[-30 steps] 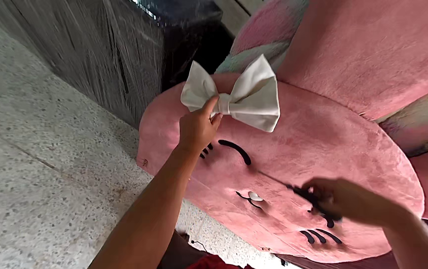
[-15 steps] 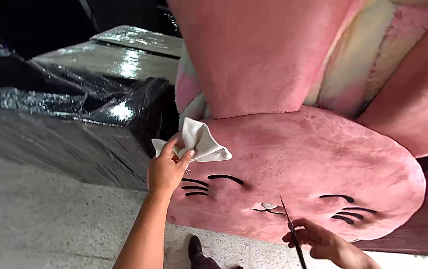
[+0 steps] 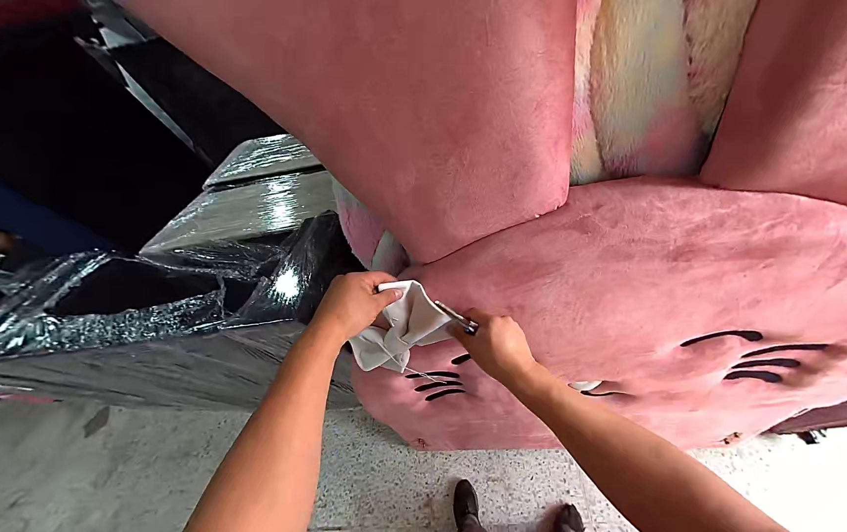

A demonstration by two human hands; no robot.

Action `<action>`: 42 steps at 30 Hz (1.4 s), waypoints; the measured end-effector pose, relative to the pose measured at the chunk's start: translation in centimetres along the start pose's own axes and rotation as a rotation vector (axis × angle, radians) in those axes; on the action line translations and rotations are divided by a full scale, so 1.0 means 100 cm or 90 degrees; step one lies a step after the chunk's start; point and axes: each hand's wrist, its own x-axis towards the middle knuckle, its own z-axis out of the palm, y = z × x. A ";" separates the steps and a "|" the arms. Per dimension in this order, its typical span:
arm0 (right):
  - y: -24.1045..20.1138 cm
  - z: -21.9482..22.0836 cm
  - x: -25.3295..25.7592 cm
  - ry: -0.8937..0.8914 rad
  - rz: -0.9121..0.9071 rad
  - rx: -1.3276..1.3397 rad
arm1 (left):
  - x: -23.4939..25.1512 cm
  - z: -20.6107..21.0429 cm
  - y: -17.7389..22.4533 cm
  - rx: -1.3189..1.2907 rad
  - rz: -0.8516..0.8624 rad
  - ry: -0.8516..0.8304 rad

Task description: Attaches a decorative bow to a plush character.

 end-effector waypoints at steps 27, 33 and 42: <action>-0.016 0.233 0.008 0.122 0.105 0.215 | -0.045 0.109 -0.209 -0.576 -0.208 0.002; 0.011 0.221 0.000 0.120 0.064 0.131 | -0.045 0.126 -0.200 -0.517 -0.167 0.069; 0.004 0.225 -0.003 0.032 0.102 0.193 | -0.056 0.112 -0.219 -0.640 -0.196 -0.167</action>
